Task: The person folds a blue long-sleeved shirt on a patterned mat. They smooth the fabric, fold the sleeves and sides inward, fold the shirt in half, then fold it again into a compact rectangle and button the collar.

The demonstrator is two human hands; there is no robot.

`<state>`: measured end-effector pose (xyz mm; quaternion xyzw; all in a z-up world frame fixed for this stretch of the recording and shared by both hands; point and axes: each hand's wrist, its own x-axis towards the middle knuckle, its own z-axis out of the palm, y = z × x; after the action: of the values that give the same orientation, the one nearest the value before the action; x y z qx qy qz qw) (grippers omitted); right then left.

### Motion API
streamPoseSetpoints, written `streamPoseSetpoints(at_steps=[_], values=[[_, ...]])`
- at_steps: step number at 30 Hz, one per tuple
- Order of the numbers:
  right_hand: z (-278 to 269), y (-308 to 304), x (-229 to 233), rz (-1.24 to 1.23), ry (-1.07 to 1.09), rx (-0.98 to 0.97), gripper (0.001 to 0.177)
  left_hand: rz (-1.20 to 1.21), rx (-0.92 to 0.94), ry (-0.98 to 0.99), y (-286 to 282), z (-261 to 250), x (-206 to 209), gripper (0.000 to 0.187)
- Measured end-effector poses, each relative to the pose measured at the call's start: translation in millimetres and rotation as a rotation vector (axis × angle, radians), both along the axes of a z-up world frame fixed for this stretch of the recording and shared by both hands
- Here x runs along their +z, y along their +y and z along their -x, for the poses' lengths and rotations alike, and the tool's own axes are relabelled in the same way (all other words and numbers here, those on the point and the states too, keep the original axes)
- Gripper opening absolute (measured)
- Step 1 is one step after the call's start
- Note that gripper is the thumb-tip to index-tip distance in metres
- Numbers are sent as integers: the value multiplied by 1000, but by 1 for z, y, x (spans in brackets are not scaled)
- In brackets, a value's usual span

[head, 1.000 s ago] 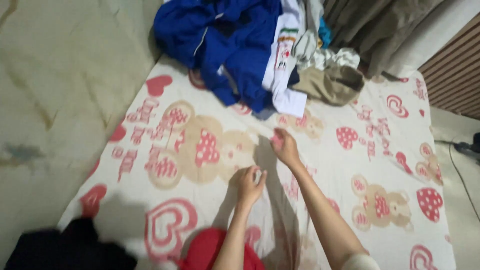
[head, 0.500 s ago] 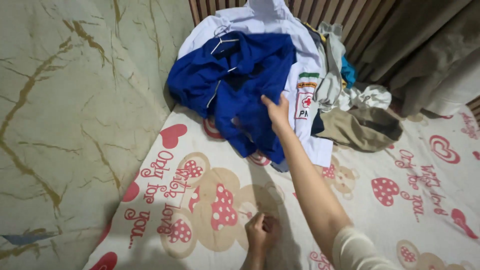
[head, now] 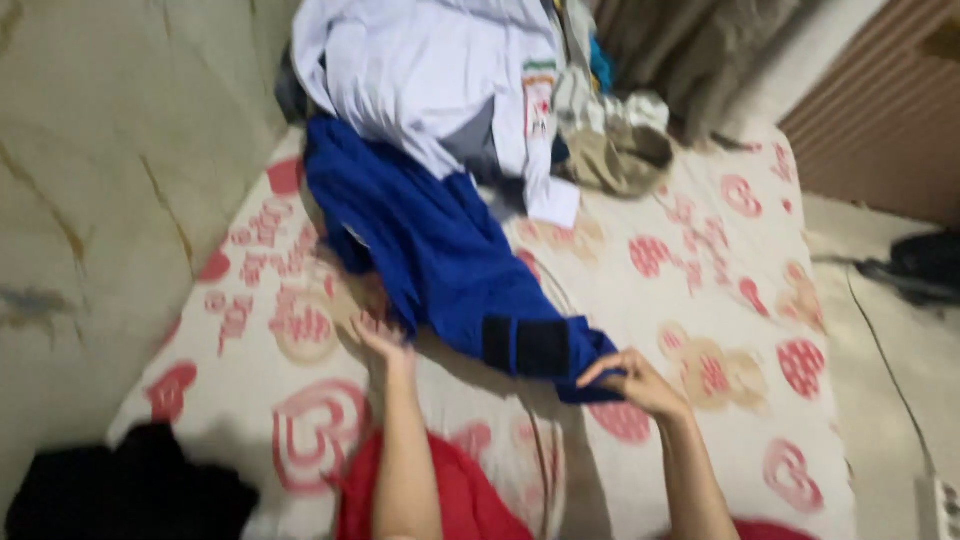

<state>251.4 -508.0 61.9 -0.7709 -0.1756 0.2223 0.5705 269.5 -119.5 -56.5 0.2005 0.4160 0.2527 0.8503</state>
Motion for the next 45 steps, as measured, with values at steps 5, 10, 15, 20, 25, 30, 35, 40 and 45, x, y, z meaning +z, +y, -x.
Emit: streamPoseSetpoints(at_steps=[5, 10, 15, 20, 25, 30, 35, 40, 45], values=[[66, -51, 55, 2, -199, 26, 29, 25, -243, -180, 6, 50, 58, 104], [121, -134, 97, 0, -385, 8, 29, 171, -191, -319, -7, 69, 64, 121], [127, -206, 57, 239, -215, -534, 28, -58, -564, -107, -48, 49, 56, 106], [89, -215, -44, 666, -451, -591, 48, -230, -709, -19, -77, -18, -39, 54], [120, 9, 25, 215, -762, -106, 110, -331, -424, -43, -122, -8, 22, 34], [149, 80, 95, -21, -912, -736, 88, -829, -782, 116, -193, 155, 196, 61], [215, -42, 125, -38, -906, -715, 14, -1882, -658, -361, -261, 285, 270, 37], [185, -130, 75, -28, -632, -516, 55, -330, -1420, -799, -275, 250, 206, 54], [179, -96, 87, 230, -358, -586, 76, -1294, -1411, -450, -245, 233, 229, 74]])
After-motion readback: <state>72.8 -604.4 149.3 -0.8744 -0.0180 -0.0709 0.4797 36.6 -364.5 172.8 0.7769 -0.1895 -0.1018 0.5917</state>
